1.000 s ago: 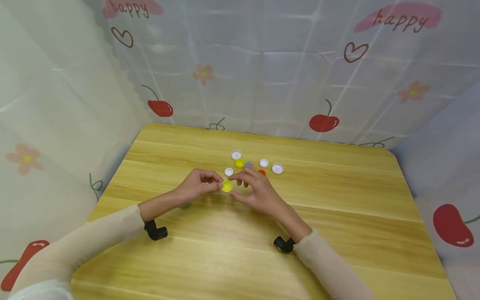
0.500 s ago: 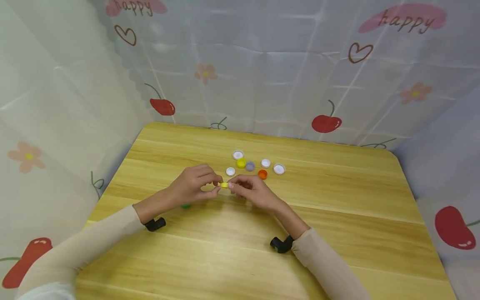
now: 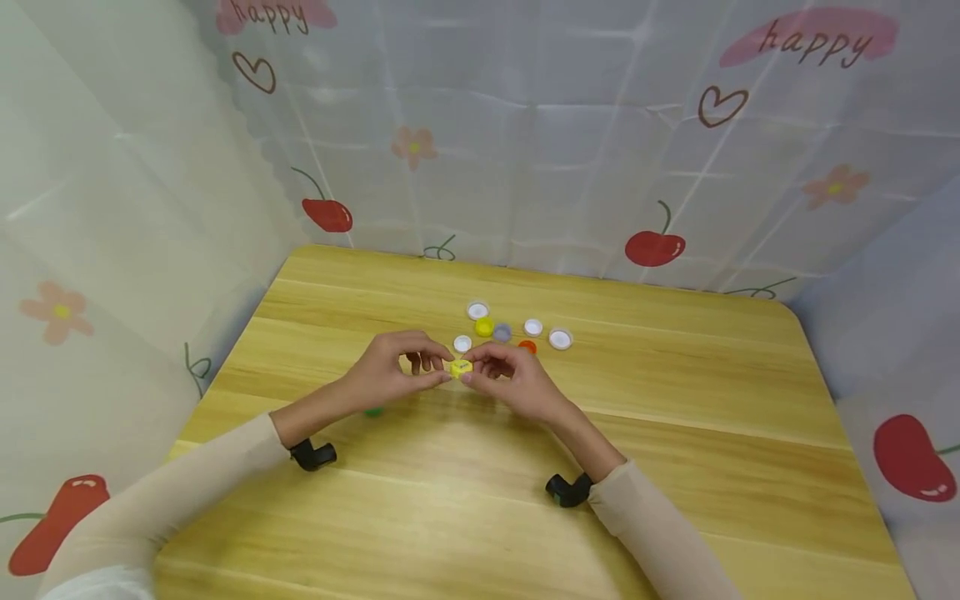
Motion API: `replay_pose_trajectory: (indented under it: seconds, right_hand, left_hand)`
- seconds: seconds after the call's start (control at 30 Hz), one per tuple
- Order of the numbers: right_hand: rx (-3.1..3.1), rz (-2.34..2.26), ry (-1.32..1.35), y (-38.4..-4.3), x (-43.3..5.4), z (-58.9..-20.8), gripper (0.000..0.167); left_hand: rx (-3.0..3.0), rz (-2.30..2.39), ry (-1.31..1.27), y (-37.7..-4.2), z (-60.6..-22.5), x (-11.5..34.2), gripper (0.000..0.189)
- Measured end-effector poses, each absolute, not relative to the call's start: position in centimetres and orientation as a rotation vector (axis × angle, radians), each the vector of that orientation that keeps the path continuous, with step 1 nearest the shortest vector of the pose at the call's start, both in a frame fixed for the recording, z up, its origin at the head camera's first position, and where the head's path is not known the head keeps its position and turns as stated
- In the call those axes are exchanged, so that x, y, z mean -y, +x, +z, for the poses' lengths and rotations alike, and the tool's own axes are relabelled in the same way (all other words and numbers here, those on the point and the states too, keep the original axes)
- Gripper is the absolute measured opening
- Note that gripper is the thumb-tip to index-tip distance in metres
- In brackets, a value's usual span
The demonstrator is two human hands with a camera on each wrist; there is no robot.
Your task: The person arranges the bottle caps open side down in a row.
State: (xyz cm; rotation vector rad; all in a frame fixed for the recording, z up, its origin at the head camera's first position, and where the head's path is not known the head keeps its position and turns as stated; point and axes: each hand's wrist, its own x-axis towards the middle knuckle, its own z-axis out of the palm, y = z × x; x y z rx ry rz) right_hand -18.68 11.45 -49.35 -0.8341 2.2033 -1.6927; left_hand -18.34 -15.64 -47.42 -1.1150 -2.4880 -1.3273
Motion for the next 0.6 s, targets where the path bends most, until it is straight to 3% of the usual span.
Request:
replay_pose_trajectory:
  seconds: [0.23, 0.6]
  right_hand:
    - [-2.384, -1.633, -1.056, -18.4, -11.7, -49.2, 0.025]
    - [-2.445, -1.583, -1.035, -18.4, -10.8, -49.3, 0.025]
  left_hand:
    - [2.556, -1.548, -0.984, -18.2, -47.9, 15.3, 0.023]
    - [2.574, -1.396, -0.997, -17.7, -48.5, 15.8, 0.023]
